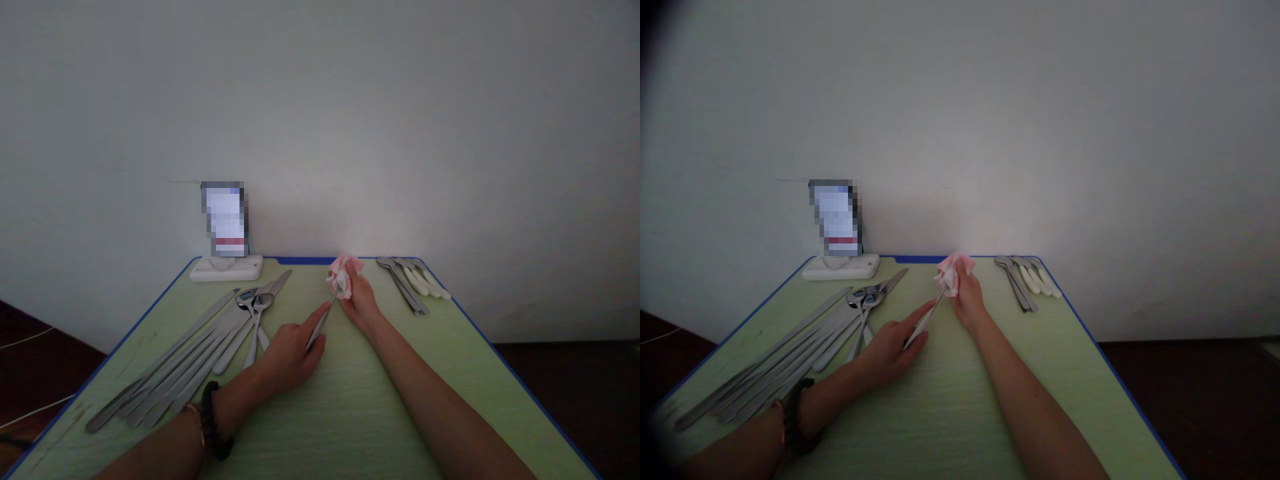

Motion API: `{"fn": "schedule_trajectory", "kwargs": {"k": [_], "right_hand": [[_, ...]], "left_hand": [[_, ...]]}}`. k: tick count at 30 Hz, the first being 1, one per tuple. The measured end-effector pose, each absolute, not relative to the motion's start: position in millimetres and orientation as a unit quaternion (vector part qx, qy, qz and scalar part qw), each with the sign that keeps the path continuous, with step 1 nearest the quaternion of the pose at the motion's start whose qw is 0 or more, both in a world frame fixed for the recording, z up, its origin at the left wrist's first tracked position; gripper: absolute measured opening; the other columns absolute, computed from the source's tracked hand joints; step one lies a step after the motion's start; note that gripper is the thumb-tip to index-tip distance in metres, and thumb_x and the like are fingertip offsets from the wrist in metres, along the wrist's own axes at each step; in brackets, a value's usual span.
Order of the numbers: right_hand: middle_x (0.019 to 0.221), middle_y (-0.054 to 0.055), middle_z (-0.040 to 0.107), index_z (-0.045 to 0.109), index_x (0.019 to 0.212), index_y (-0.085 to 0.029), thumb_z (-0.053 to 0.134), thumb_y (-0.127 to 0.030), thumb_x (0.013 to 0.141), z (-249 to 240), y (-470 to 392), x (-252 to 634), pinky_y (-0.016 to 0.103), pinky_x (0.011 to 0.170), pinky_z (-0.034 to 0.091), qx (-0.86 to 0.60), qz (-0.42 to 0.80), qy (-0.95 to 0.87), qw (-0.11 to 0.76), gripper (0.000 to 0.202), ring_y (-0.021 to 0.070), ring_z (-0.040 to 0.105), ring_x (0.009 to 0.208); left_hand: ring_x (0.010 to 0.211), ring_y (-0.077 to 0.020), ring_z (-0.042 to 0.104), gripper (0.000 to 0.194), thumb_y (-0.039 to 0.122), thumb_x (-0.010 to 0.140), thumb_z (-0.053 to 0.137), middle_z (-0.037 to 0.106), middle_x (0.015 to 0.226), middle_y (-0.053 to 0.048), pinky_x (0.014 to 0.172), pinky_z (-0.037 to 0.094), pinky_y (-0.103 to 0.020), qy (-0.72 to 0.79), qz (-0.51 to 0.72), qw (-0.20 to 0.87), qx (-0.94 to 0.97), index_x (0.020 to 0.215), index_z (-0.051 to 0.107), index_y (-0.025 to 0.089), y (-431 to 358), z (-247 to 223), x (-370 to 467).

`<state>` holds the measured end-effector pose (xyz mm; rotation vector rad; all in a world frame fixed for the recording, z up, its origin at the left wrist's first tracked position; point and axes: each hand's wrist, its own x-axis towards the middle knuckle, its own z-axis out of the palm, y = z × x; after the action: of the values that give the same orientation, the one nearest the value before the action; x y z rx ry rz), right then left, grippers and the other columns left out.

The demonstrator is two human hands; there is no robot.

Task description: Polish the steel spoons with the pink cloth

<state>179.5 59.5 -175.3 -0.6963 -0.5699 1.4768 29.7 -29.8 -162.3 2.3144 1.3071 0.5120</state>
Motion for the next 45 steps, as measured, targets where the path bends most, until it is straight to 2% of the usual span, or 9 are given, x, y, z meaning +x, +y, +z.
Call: {"fn": "schedule_trajectory", "kwargs": {"k": [8,15,27,34,45], "right_hand": [[0.068,0.004,0.068,0.064,0.075,-0.012,0.062,-0.02,0.072,-174.7,58.8,180.5,0.021,0.058,0.048,-0.329,0.688,-0.284,0.581,0.009,0.0109,0.06,0.057],[0.055,0.0,0.062,0.061,0.065,-0.013,0.052,-0.012,0.066,-174.5,58.8,179.0,0.019,0.047,0.042,-0.353,0.663,-0.283,0.597,0.009,0.0097,0.053,0.049],[0.058,0.0,0.063,0.061,0.07,-0.013,0.054,-0.012,0.071,-173.5,59.6,177.9,0.018,0.049,0.046,-0.36,0.674,-0.252,0.594,0.007,0.009,0.055,0.049],[0.067,-0.002,0.067,0.061,0.078,-0.018,0.056,-0.033,0.082,-172.0,60.7,178.6,0.021,0.058,0.051,-0.285,0.696,-0.221,0.62,0.016,0.0098,0.06,0.056],[0.066,0.002,0.068,0.062,0.077,-0.013,0.052,-0.023,0.084,-175.0,62.5,179.5,0.021,0.057,0.051,-0.299,0.705,-0.22,0.604,0.016,0.0104,0.061,0.055]], "left_hand": [[0.056,-0.0174,0.056,0.055,0.029,0.088,0.034,0.059,0.062,0.0,0.06,0.039,-0.026,0.474,0.187,0.209,0.835,0.14,0.025,0.014,-28.6,-167.2,28.4],[0.056,-0.0178,0.057,0.057,0.029,0.087,0.035,0.062,0.064,-0.001,0.058,0.04,-0.026,0.476,0.168,0.212,0.836,0.141,0.024,0.014,-28.1,-164.7,29.7],[0.056,-0.0181,0.057,0.059,0.028,0.086,0.036,0.063,0.065,-0.001,0.058,0.039,-0.026,0.483,0.16,0.214,0.834,0.141,0.022,0.014,-29.5,-162.1,32.0],[0.054,-0.0179,0.054,0.059,0.027,0.085,0.035,0.059,0.061,0.0,0.056,0.037,-0.026,0.485,0.153,0.224,0.831,0.141,0.024,0.013,-28.9,-160.6,32.2],[0.054,-0.0167,0.054,0.06,0.027,0.085,0.036,0.06,0.062,0.0,0.056,0.037,-0.025,0.48,0.149,0.206,0.84,0.142,0.021,0.015,-29.9,-163.0,31.4]]}}
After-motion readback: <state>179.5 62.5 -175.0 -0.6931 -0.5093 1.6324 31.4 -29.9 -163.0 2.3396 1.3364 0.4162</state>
